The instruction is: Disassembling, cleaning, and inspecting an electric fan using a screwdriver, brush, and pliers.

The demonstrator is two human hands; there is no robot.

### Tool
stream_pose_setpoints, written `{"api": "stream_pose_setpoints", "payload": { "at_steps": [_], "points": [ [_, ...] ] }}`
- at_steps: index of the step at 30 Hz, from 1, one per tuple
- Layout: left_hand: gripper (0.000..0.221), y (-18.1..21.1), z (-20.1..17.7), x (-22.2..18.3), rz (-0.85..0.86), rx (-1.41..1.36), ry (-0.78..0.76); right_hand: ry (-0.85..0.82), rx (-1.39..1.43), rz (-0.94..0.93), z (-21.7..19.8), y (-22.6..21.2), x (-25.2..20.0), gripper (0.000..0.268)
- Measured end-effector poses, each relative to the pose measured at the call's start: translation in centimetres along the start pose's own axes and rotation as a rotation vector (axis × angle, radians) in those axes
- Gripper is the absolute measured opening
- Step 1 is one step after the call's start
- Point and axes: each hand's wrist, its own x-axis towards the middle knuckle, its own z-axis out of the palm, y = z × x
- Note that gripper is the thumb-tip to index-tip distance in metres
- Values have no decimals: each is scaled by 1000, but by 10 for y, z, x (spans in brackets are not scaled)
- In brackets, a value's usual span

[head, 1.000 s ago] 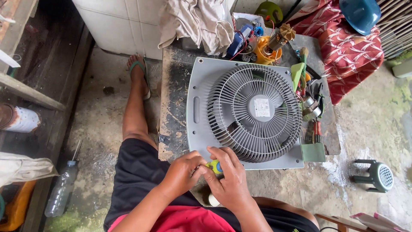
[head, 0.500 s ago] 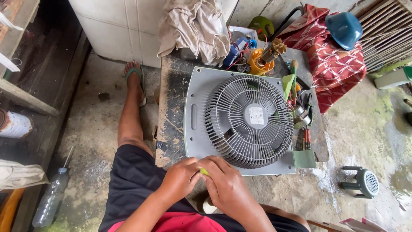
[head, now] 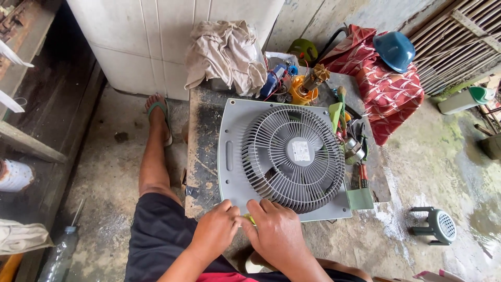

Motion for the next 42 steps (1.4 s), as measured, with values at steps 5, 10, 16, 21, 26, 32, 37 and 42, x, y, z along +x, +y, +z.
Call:
{"api": "stream_pose_setpoints", "payload": {
  "at_steps": [5,10,16,21,26,32,37,42],
  "points": [
    [12,0,-5,1,-35,-13,-45,-95,217,-52,-12,-10,4,16],
    [8,4,-16,0,-41,-47,-81,-67,49,84,1,-8,-4,32],
    [26,8,-34,2,-119,-114,-195,-197,210,10,-10,-2,1,20],
    [27,-5,-19,-3,-40,-137,-68,-149,340,-34,-18,9,4,38],
    [27,8,-46,-6,-52,-200,-144,-110,222,78,-5,14,-6,32],
    [29,2,-37,-9,-48,-207,-109,-111,281,62,-7,13,-7,29],
    [28,4,-40,-8,-38,-223,-61,-99,326,8,-11,9,-1,28],
    [26,4,-36,-9,-34,-219,-21,-31,339,41,-4,13,-7,23]
  ]
}}
